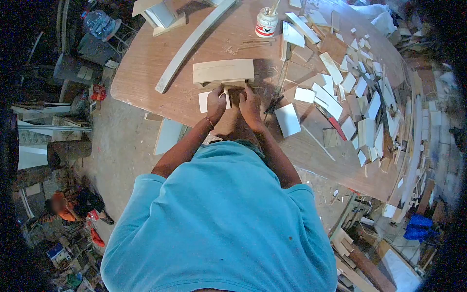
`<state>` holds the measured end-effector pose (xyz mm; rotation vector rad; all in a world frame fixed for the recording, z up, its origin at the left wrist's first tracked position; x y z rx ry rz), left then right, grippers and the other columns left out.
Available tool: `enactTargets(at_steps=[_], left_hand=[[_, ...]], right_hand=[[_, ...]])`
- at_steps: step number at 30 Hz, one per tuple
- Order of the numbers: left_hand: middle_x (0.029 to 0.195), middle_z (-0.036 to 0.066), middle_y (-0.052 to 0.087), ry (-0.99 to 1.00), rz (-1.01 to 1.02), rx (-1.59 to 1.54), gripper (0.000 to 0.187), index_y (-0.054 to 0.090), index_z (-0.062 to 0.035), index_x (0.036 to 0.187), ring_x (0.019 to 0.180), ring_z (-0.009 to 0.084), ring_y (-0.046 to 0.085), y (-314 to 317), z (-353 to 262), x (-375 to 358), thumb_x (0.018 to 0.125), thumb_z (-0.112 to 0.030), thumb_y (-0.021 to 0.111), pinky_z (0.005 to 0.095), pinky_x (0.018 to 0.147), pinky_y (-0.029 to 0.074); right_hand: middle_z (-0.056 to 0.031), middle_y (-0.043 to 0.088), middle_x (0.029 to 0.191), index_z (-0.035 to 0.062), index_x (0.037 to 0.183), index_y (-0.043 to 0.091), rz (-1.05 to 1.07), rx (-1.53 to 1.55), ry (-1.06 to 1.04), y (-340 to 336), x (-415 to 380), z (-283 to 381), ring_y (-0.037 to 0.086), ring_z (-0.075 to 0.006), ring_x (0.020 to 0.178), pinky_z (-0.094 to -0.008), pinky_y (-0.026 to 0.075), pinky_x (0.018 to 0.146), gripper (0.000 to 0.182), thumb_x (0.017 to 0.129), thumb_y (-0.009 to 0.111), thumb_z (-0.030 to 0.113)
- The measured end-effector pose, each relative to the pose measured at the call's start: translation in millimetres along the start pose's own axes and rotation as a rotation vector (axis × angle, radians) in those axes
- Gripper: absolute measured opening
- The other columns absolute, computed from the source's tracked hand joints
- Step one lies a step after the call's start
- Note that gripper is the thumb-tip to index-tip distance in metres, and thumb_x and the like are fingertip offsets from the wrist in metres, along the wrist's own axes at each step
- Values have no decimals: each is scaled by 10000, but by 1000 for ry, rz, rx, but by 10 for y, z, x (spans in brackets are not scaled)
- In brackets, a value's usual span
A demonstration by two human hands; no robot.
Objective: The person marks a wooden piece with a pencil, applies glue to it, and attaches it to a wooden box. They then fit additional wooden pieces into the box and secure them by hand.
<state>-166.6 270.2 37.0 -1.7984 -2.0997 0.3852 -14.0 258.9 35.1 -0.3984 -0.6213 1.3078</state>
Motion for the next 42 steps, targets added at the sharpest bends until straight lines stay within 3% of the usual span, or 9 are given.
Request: enactTargets(at_steps=[2, 4, 11, 22, 25, 27, 33, 36, 42], left_hand=[[972, 252, 552, -16, 17, 15, 352, 536, 46, 1042, 885, 369, 546, 11, -1, 2, 707, -37, 468, 371, 771, 437], [967, 252, 551, -34, 35, 29, 343, 539, 42, 1038, 881, 375, 542, 45, 52, 9, 712, -42, 470, 375, 765, 435], [951, 249, 556, 25, 30, 27, 333, 535, 43, 1049, 870, 367, 548, 124, 67, 35, 754, -97, 468, 371, 750, 442], [947, 242, 566, -24, 73, -119, 370, 527, 26, 1077, 860, 342, 566, 237, 162, 19, 727, -67, 454, 353, 741, 447], [954, 243, 564, -95, 134, -114, 389, 524, 28, 1081, 862, 339, 567, 326, 245, 22, 708, -51, 443, 348, 749, 446], [964, 231, 570, -10, 67, -106, 392, 525, 27, 1082, 869, 320, 575, 262, 147, 33, 706, -46, 445, 334, 753, 449], [952, 216, 587, -163, 110, -171, 389, 529, 18, 1083, 868, 281, 589, 243, 168, -5, 703, -16, 452, 316, 749, 456], [949, 223, 584, -62, 126, -119, 401, 510, 17, 1105, 864, 275, 589, 235, 65, 20, 709, -11, 451, 315, 749, 456], [965, 226, 576, -95, 166, -175, 447, 460, 0, 1168, 868, 271, 586, 320, 150, 6, 721, -12, 448, 315, 746, 456]], right_hand=[[-177, 608, 881, 9, 1119, 501, 8, -3, 8, -9, 2, 7, 594, -300, 779, -355, 457, 684, 402, 730, 585, 60], [-239, 580, 856, -41, 1089, 493, 17, 16, -8, -10, -3, 9, 560, -384, 784, -414, 443, 678, 368, 748, 560, 81], [-243, 578, 842, -42, 1036, 515, -13, -4, 44, -131, -17, 68, 552, -398, 786, -411, 441, 684, 327, 744, 570, 93], [-185, 570, 946, -5, 1143, 439, -47, 114, 114, -68, -38, -198, 543, -316, 885, -382, 418, 777, 446, 733, 591, 79], [-169, 595, 925, 11, 1117, 473, -117, 21, 50, -174, -38, -105, 588, -273, 821, -356, 456, 705, 429, 716, 614, 65], [-167, 593, 926, 6, 1120, 470, -110, 25, 62, -171, -29, -124, 583, -272, 832, -355, 453, 709, 435, 713, 615, 60], [-163, 579, 933, 6, 1136, 454, -119, 67, 60, -204, -21, -114, 560, -275, 879, -354, 432, 742, 472, 698, 624, 42], [-161, 574, 927, 6, 1128, 452, -111, 50, 59, -179, -8, -137, 552, -276, 888, -357, 423, 759, 477, 687, 631, 36], [-159, 549, 948, -1, 1075, 452, -126, 58, 13, -202, -9, -148, 554, -263, 890, -339, 427, 775, 435, 678, 629, 1]])
Point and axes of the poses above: each hand's wrist, its own x-axis towards the middle knuckle, its own y-axis out of the palm, z = x × y, the point moved 10 cm from there along x, towards the middle knuckle
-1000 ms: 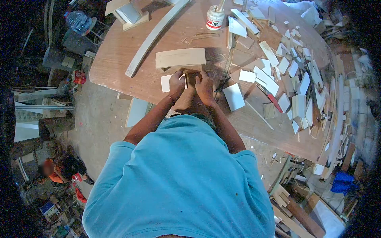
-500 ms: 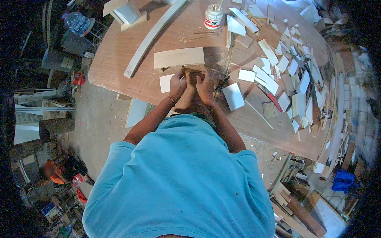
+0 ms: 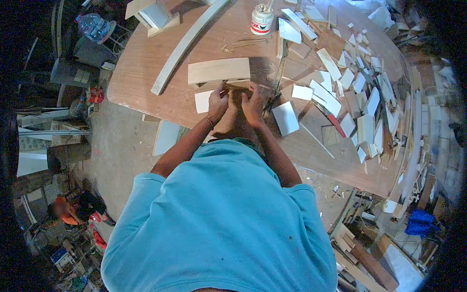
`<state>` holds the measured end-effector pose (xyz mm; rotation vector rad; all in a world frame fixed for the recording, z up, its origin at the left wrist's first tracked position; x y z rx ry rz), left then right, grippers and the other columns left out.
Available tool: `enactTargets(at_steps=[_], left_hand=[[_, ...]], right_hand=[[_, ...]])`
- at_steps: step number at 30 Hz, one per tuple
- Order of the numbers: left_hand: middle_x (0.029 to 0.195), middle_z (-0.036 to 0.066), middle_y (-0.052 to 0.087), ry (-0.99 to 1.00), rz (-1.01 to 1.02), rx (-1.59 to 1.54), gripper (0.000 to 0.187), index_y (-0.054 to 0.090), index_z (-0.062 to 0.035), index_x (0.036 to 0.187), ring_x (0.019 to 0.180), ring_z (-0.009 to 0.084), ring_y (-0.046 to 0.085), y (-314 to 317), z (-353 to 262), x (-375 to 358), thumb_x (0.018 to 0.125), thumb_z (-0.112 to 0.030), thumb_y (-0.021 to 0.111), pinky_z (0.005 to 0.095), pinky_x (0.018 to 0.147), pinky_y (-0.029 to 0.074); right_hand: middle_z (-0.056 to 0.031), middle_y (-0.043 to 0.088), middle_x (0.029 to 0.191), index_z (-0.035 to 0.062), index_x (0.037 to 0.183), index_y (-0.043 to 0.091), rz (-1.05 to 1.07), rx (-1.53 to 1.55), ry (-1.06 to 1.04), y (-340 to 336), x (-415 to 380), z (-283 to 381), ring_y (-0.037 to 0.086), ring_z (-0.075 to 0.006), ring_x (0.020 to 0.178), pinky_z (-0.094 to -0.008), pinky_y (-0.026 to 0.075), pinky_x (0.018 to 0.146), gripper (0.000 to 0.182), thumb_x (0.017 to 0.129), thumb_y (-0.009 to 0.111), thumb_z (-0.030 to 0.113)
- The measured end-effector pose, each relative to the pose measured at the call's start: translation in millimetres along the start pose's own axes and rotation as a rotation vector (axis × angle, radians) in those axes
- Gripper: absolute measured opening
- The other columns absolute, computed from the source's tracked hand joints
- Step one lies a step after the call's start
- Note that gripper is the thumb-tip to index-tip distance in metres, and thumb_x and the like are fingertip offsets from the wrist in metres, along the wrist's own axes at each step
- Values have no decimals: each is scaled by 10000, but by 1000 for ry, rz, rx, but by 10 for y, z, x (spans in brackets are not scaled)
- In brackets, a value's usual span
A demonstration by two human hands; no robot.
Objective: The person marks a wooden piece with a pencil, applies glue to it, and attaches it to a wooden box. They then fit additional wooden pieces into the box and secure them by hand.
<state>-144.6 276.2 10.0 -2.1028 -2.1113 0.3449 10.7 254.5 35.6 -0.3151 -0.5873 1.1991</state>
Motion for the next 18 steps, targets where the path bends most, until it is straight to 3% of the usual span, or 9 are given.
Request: enactTargets(at_steps=[10, 18], left_hand=[[970, 241, 571, 26, -41, 54, 399, 489, 50, 1116, 904, 289, 576, -15, -53, 11, 726, -20, 441, 318, 779, 450], [972, 246, 562, 108, -78, 123, 400, 494, 56, 1104, 888, 323, 566, -20, -113, 3, 721, -47, 441, 328, 779, 442]], right_hand=[[-173, 493, 1032, -13, 1095, 424, -19, 111, 17, -1, 16, 7, 554, -251, 927, -331, 444, 783, 461, 681, 624, -49], [-183, 534, 1000, -3, 1090, 443, 0, 54, 15, 31, 13, -45, 558, -265, 929, -325, 459, 751, 441, 683, 604, -54]])
Point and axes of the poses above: each hand's wrist, its own x-axis towards the middle knuckle, its own y-axis out of the palm, z = x × y, the point moved 10 cm from there along x, towards the middle knuckle
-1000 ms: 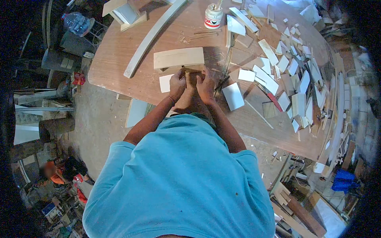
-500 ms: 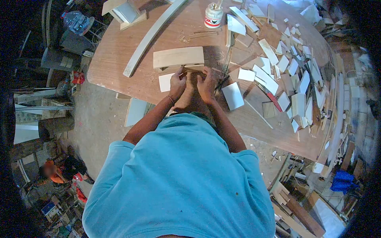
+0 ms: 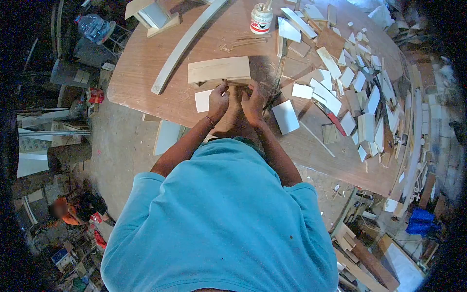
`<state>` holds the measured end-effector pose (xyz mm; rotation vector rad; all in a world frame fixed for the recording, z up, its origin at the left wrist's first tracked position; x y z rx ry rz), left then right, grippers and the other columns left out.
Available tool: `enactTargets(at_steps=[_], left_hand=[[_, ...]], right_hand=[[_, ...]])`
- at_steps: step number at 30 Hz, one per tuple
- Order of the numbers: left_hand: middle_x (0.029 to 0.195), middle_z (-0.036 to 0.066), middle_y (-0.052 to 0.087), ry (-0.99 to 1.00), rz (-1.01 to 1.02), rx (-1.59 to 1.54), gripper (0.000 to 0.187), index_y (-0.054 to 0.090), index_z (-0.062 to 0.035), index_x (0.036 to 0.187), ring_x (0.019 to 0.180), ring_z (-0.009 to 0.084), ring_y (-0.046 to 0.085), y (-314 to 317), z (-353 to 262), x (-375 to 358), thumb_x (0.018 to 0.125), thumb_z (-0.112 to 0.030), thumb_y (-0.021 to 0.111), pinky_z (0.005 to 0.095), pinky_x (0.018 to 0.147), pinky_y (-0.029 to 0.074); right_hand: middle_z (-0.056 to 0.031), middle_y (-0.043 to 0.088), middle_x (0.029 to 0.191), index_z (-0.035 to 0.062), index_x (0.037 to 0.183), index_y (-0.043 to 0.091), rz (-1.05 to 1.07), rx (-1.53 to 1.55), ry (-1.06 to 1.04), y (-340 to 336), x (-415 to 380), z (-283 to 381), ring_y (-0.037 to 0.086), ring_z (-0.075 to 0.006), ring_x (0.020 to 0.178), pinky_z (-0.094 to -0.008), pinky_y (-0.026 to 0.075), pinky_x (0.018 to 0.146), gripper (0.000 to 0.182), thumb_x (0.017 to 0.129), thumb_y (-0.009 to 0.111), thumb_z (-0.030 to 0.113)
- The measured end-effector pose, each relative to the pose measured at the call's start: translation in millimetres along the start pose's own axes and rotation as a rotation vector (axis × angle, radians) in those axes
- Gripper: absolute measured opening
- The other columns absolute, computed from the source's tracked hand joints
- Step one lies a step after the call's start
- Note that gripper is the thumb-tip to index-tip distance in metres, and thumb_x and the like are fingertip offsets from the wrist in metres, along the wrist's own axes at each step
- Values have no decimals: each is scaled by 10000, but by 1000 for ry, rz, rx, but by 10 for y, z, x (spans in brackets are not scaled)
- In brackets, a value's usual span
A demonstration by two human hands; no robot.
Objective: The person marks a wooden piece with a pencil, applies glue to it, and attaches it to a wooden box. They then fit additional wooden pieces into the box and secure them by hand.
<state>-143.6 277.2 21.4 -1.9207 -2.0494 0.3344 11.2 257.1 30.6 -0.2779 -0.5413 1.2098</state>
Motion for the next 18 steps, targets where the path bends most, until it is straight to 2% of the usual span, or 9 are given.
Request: enactTargets(at_steps=[7, 9, 10, 13, 15, 18], left_hand=[[984, 259, 546, -109, 63, -5, 423, 488, 47, 1115, 877, 335, 558, 15, 75, 3, 705, -47, 445, 331, 755, 441], [990, 266, 539, 102, -6, 49, 437, 486, 28, 1130, 843, 333, 561, -15, -97, 9, 701, -49, 450, 339, 729, 439], [990, 266, 539, 102, -6, 48, 437, 486, 28, 1130, 843, 333, 561, -13, -100, 6, 701, -49, 450, 339, 729, 439], [990, 264, 540, 73, 13, 93, 454, 482, 13, 1142, 838, 333, 564, -21, -105, 10, 694, -45, 447, 331, 728, 440], [960, 255, 558, -145, 92, 26, 425, 492, 16, 1129, 801, 320, 579, 28, 72, 5, 713, -61, 456, 333, 713, 446], [903, 238, 585, -157, 49, -26, 379, 511, 15, 1108, 744, 292, 591, -41, 33, 37, 749, -101, 476, 330, 679, 451]], right_hand=[[-177, 549, 991, 5, 1084, 466, -13, 2, 0, -10, 13, -26, 566, -258, 916, -319, 462, 732, 413, 694, 595, -33], [-174, 554, 981, 6, 1084, 468, -11, -12, 3, -5, 28, -33, 567, -256, 910, -318, 462, 734, 410, 696, 597, -28], [-170, 560, 971, 7, 1083, 471, -11, -27, 5, -6, 32, -41, 569, -253, 904, -317, 461, 736, 407, 698, 599, -24], [-164, 575, 937, 6, 1073, 480, -22, -34, -7, -39, 33, -2, 576, -254, 877, -318, 460, 738, 393, 702, 608, -8], [-164, 578, 932, 4, 1063, 488, -26, -50, -16, -66, 43, 14, 579, -258, 865, -319, 461, 739, 379, 705, 610, -1], [-166, 583, 919, -2, 1040, 504, -26, -68, -41, -95, 62, 5, 582, -268, 848, -325, 460, 740, 336, 719, 602, 13]])
Point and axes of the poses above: each hand's wrist, its own x-axis towards the middle knuckle, its own y-axis out of the palm, z = x × y, the point moved 10 cm from there along x, towards the middle knuckle
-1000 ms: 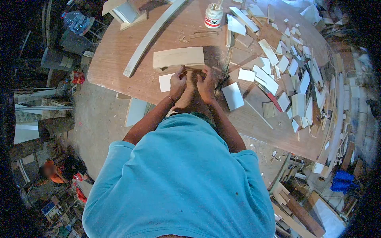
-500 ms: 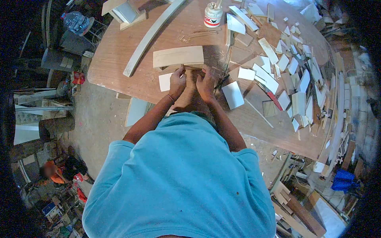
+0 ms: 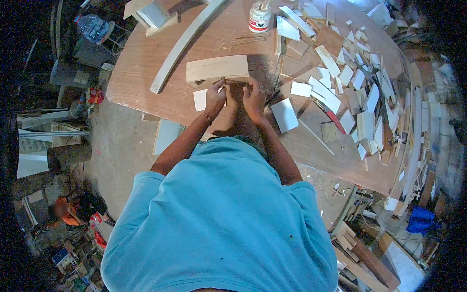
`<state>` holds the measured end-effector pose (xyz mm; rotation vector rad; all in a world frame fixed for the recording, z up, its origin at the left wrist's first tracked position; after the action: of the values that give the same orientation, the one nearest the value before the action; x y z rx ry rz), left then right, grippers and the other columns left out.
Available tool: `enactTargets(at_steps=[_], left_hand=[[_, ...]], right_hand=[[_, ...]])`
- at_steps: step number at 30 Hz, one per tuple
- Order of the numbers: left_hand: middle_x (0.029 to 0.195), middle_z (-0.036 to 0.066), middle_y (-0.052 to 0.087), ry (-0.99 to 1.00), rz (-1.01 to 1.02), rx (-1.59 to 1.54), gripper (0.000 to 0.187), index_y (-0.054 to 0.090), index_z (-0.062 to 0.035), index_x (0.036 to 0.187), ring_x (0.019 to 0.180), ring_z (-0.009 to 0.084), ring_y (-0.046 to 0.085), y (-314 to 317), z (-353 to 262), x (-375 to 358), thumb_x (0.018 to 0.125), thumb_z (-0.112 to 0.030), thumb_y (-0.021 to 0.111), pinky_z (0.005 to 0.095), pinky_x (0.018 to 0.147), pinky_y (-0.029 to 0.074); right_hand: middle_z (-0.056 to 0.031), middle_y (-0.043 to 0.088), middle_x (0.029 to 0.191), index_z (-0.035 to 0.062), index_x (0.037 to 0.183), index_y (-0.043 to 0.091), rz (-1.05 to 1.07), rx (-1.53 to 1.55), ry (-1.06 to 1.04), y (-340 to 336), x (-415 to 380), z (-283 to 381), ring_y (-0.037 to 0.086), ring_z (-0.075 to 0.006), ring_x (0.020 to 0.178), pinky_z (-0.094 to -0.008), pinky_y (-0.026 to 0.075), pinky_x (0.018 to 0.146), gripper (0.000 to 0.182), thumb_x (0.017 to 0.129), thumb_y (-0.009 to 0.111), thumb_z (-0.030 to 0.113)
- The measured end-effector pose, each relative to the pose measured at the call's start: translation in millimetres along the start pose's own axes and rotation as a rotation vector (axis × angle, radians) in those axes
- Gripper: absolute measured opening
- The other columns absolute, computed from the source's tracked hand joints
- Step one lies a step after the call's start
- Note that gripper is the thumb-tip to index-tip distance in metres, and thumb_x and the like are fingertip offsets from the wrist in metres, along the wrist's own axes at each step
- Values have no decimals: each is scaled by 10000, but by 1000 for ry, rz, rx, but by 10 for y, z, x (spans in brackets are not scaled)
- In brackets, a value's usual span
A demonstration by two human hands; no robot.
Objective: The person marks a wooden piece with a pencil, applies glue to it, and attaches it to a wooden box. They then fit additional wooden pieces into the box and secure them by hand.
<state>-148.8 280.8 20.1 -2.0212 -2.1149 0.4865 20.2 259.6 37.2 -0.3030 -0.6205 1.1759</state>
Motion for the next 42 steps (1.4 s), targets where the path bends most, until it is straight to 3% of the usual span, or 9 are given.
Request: enactTargets(at_steps=[4, 7, 10, 12, 16, 29, 37, 39, 42], left_hand=[[862, 220, 604, 99, -48, -6, 349, 530, 15, 1084, 678, 242, 584, -54, -61, 38, 792, -174, 499, 326, 635, 448], [838, 205, 615, -83, 27, -70, 359, 548, 12, 1062, 702, 220, 594, -8, 29, 32, 808, -240, 517, 303, 642, 450], [776, 197, 618, 79, -62, -16, 398, 573, 19, 1016, 689, 204, 596, -90, -107, 81, 811, -320, 525, 302, 633, 450], [735, 194, 615, -77, 24, 28, 428, 591, 22, 970, 675, 205, 599, -31, 12, 104, 806, -368, 524, 311, 616, 444], [812, 150, 630, -11, -35, -35, 418, 607, 19, 951, 754, 166, 572, -42, 40, 132, 829, -364, 495, 280, 694, 427], [705, 132, 621, -70, -100, 6, 398, 615, 32, 894, 641, 170, 569, -66, 69, 137, 816, -346, 518, 290, 602, 431], [604, 99, 583, -65, -183, -11, 391, 621, 30, 856, 566, 148, 529, -90, 13, 89, 812, -346, 522, 287, 546, 415], [706, 206, 599, -84, -173, -26, 346, 627, -5, 889, 603, 215, 582, -49, 95, 119, 802, -327, 535, 312, 578, 435], [713, 197, 604, -67, -165, -22, 347, 632, -12, 878, 608, 242, 583, -31, 102, 120, 805, -334, 524, 321, 584, 433]], right_hand=[[-176, 585, 933, -6, 1018, 525, 18, 41, 9, 31, 32, -90, 581, -290, 856, -333, 458, 740, 255, 769, 556, 40], [-185, 589, 937, 1, 1022, 540, 28, 25, -9, -14, 53, -28, 583, -290, 866, -328, 456, 736, 229, 801, 524, 59], [-194, 590, 934, 7, 1029, 550, 61, 0, -13, -76, 69, 71, 588, -286, 859, -323, 458, 727, 228, 811, 515, 63], [-197, 591, 923, 7, 1027, 553, 68, -7, -10, -68, 82, 60, 591, -286, 849, -324, 460, 718, 229, 808, 518, 64], [-200, 593, 902, 15, 1027, 560, 84, -10, 11, -35, 78, 17, 596, -290, 829, -329, 466, 701, 236, 798, 524, 58], [-206, 583, 783, 7, 939, 562, 74, 34, -22, -32, 150, 84, 576, -344, 746, -392, 447, 645, 206, 735, 549, 39], [-192, 562, 698, 50, 852, 606, -34, -75, -38, -106, 257, 103, 555, -364, 652, -396, 422, 562, 177, 751, 590, 194], [-194, 558, 688, 51, 843, 613, -50, -93, -52, -118, 267, 97, 552, -366, 645, -397, 421, 557, 169, 748, 591, 189], [-198, 545, 671, 49, 820, 614, -53, -112, -57, -128, 270, 110, 541, -374, 635, -402, 416, 543, 152, 744, 591, 179]])
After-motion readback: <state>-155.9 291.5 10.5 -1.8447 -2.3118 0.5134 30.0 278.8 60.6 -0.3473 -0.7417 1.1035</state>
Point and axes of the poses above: each hand's wrist, its own x-axis towards the middle knuckle, its own y-axis out of the palm, z = x × y, the point moved 10 cm from there along x, towards the middle knuckle
